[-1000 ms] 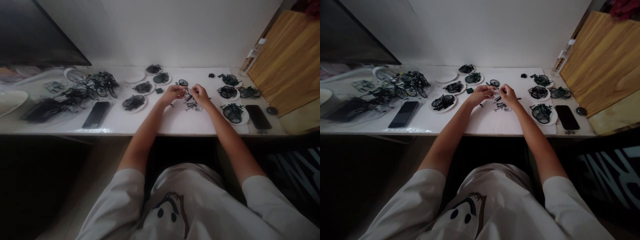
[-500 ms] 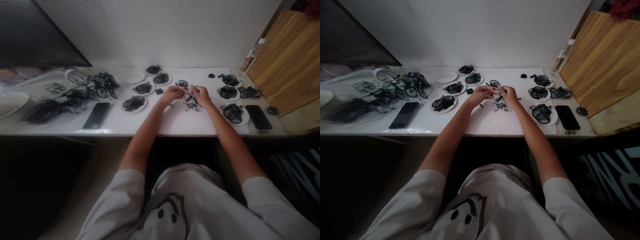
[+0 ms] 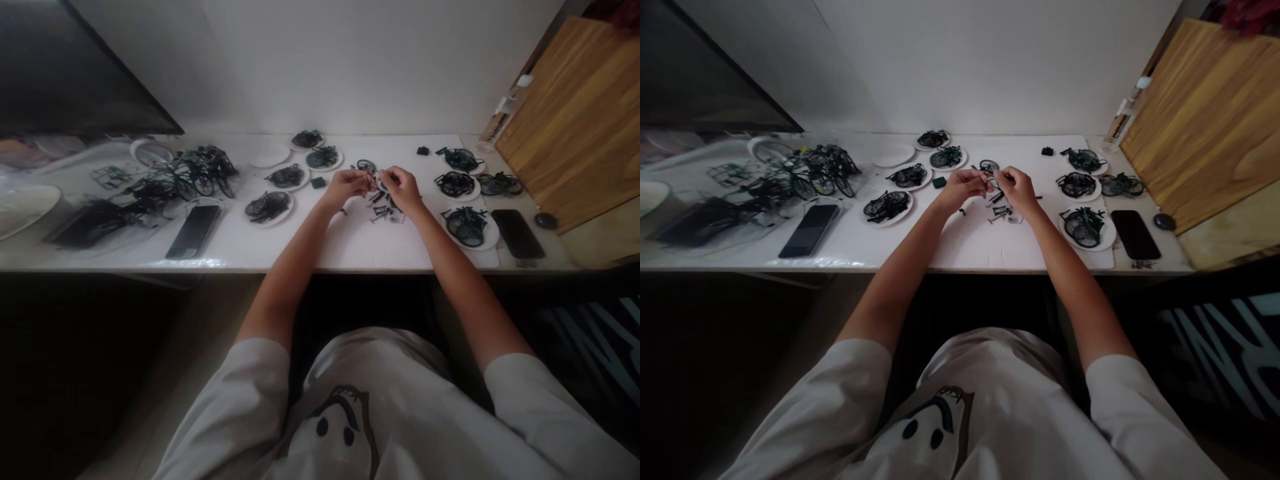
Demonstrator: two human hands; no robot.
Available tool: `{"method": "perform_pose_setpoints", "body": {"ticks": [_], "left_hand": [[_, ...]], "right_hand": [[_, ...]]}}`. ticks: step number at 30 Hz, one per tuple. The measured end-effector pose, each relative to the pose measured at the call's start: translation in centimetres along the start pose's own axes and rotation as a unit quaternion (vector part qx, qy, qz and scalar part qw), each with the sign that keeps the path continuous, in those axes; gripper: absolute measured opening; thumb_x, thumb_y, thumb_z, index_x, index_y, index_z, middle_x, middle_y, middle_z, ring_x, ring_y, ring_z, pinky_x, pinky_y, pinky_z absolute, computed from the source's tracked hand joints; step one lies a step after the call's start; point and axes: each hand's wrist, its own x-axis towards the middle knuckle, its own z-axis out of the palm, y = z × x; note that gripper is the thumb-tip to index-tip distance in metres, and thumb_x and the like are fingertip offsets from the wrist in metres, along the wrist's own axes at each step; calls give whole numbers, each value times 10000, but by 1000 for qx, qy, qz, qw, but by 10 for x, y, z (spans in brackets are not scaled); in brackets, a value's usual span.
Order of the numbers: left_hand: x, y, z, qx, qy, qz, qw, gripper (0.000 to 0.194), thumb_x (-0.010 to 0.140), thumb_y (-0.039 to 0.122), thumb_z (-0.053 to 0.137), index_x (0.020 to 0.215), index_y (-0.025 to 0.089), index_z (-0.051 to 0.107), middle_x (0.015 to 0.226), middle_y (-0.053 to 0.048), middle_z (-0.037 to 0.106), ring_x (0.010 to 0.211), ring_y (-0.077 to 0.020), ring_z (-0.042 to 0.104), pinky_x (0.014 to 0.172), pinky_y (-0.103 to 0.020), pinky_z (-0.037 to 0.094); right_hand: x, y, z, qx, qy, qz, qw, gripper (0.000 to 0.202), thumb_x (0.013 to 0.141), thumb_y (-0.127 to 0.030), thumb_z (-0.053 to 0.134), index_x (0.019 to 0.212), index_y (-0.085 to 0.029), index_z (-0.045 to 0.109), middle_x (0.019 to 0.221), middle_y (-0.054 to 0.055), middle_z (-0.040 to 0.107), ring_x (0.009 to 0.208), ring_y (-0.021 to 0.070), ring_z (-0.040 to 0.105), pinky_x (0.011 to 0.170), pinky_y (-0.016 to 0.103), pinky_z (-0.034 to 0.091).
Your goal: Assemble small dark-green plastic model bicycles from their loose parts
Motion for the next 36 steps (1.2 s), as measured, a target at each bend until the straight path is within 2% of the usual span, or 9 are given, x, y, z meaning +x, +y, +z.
{"method": "perform_pose_setpoints", "body": {"ticks": [5,9,15,18,20,23,26,31,36], "left_hand": [[4,1,0,-4,69,-27,997,354,844,356,939,1048,149,738,919,-67,826,810,-142,789,795,-273,632],[5,-3,-2,-9,52,-26,998,384,828,375,953,1041,149,728,1035,-100,847,824,-143,799,797,-282,642],[4,-2,1,6,31,-46,998,386,861,432,942,1044,164,732,1039,-102,853,864,-167,827,774,-258,618],[8,-3,2,34,60,-39,997,371,932,489,869,1065,166,745,949,-92,841,698,-132,760,657,-246,547],[10,-6,1,85,99,-8,991,323,965,472,822,1059,172,748,865,-71,814,624,-119,687,615,-255,498],[12,-11,-5,198,176,68,962,175,948,334,795,1048,195,759,773,-37,744,684,-149,644,715,-281,511],[11,-15,-9,280,219,97,930,87,902,248,780,975,202,763,787,-49,709,789,-197,637,868,-329,505],[13,-18,-11,326,215,85,917,107,882,311,774,845,214,750,814,-74,722,788,-225,598,904,-358,465],[11,-20,-8,297,188,84,932,154,821,219,776,969,218,822,833,-73,719,825,-248,622,915,-352,465]], "right_hand": [[-4,-8,3,41,-43,25,998,717,756,-857,830,1001,-184,802,741,10,650,726,182,580,693,329,505],[-4,-2,7,58,-38,28,997,703,697,-796,899,985,-160,823,756,26,700,733,186,612,724,343,549],[0,5,11,81,-28,17,996,577,757,-743,874,916,-197,780,939,91,789,936,266,740,863,395,630],[2,5,8,62,-3,27,998,534,807,-705,851,947,-195,774,919,91,769,928,269,739,854,396,638],[3,6,5,57,20,28,998,501,832,-671,840,958,-190,778,909,91,765,945,277,741,869,401,642],[3,9,4,60,47,16,997,461,851,-646,823,953,-199,783,986,107,800,1022,291,753,961,430,647],[3,13,5,64,46,4,997,422,856,-618,820,946,-207,793,1055,121,825,1066,291,763,1046,458,635],[1,15,7,58,25,1,998,392,862,-593,829,951,-212,804,1080,128,833,1084,295,764,1074,481,634],[1,17,7,58,17,4,998,397,847,-604,848,948,-223,800,1095,121,830,1108,303,751,1080,488,641]]}}
